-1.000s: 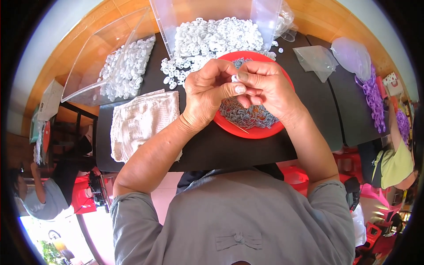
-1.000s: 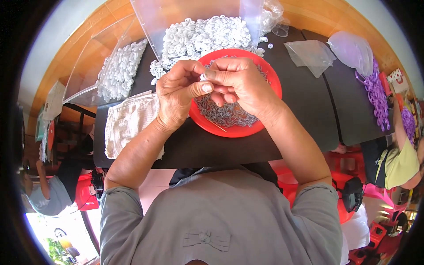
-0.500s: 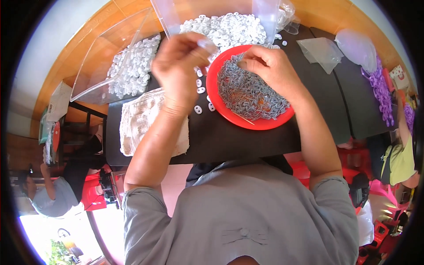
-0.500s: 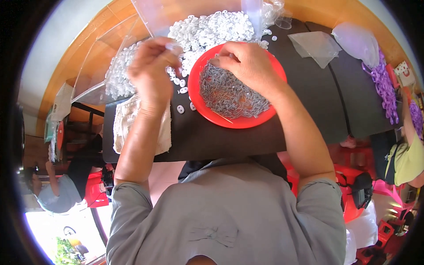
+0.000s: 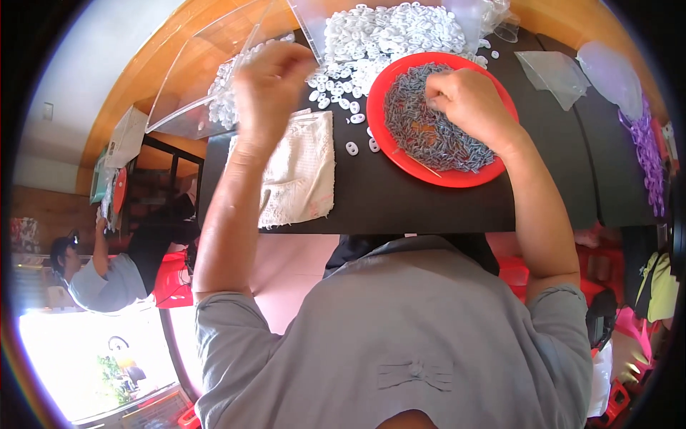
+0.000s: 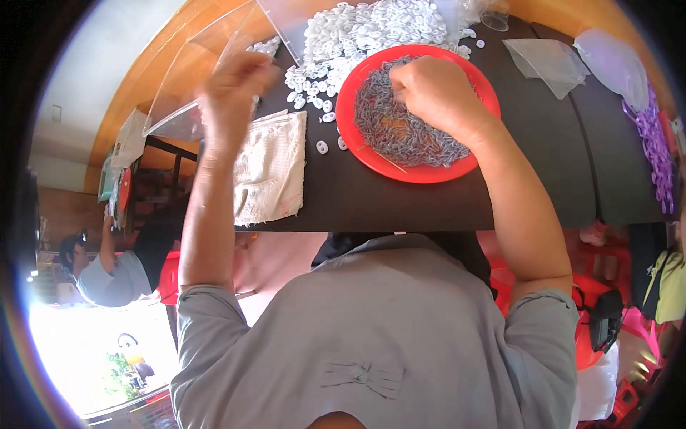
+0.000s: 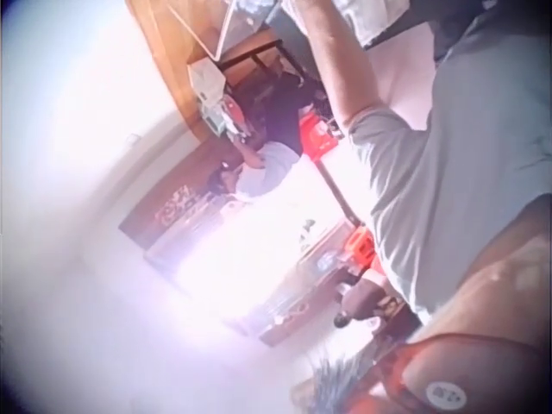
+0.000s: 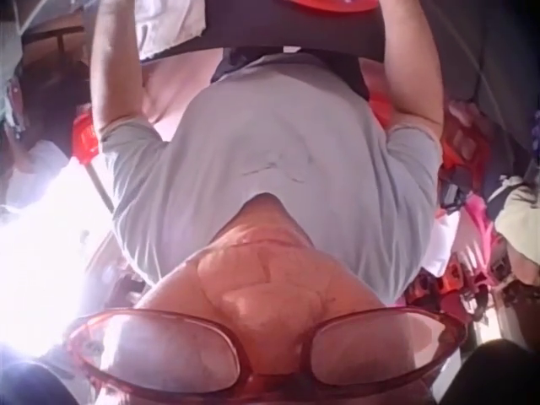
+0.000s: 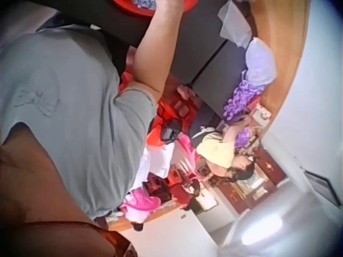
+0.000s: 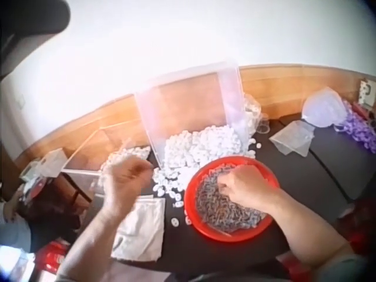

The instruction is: Manual assembly of small white plastic components by inserting metal pins or clips into them.

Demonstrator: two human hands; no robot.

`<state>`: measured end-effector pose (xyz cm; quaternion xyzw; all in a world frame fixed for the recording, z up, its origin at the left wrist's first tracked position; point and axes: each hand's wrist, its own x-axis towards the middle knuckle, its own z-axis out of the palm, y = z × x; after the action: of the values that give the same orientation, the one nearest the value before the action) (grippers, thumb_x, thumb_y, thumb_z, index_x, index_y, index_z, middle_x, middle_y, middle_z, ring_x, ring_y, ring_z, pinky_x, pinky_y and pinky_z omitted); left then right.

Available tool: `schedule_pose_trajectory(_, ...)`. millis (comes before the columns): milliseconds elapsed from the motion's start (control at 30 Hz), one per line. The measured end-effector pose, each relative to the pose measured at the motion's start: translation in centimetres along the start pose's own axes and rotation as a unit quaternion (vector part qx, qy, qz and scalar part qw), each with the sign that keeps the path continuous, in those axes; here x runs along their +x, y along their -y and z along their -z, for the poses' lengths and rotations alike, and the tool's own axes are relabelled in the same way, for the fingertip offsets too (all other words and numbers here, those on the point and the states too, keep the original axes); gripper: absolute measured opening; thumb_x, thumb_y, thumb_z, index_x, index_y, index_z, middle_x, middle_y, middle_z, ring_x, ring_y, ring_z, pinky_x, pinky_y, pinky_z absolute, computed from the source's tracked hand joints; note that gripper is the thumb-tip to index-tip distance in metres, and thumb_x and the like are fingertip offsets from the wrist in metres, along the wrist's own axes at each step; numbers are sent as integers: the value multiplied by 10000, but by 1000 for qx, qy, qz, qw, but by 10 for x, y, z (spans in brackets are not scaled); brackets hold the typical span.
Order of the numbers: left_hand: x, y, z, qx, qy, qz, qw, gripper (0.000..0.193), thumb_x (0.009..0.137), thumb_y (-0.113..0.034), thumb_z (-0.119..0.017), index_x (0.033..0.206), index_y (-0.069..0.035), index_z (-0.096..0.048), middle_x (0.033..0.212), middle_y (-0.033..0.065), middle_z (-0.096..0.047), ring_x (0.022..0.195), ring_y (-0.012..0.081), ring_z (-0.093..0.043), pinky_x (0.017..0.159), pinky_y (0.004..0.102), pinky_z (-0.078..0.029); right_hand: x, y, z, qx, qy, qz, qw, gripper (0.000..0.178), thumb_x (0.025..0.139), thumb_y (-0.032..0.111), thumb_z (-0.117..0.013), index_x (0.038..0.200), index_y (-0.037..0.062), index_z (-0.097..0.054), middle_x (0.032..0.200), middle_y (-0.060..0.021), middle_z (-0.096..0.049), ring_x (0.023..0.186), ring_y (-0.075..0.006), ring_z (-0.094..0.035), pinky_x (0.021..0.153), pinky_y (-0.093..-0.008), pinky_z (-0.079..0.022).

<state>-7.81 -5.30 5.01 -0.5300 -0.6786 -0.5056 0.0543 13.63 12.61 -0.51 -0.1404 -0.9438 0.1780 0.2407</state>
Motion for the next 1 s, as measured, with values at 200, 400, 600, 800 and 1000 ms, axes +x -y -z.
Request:
schedule_pose_trajectory(200,-15,42,-39,111,168,-43,979,132,711,-77,-734,801,-3,-672,775,98,-663,671,182,-625,629,296,-490,2,10,7,24,-16,-11,1000,128,767,86,-640,737,21,-534,630,-95,-534,588,-231,-519,581,-359,-394)
schedule_pose_trajectory(400,-34,11,-45,-75,186,85,976,110,755,-74,-713,830,1,-683,740,83,-644,708,145,-610,644,286,-482,2,-5,6,1,-59,2,998,118,759,98,-649,754,38,-547,611,-101,-534,572,-236,-543,565,-369,-403)
schedule_pose_trajectory(600,-98,-27,-20,22,256,-20,966,136,785,38,-670,915,9,-640,806,73,-585,717,168,-585,658,292,-472,3,-7,4,-60,-53,17,997,150,765,87,-651,736,49,-510,597,-97,-516,584,-264,-543,580,-384,-406)
schedule_pose_trajectory(800,-121,-22,-13,106,248,-132,954,182,763,80,-636,928,7,-624,871,125,-567,814,299,-601,696,360,-500,1,12,8,-10,-39,-17,999,165,790,113,-637,743,52,-491,586,-77,-486,570,-240,-509,578,-380,-395)
schedule_pose_trajectory(1000,-123,-24,-9,172,266,-237,918,216,711,78,-635,919,25,-609,874,135,-557,836,299,-599,669,375,-518,0,16,3,19,-87,8,996,166,803,128,-618,738,53,-485,580,-64,-470,554,-213,-491,565,-362,-381)
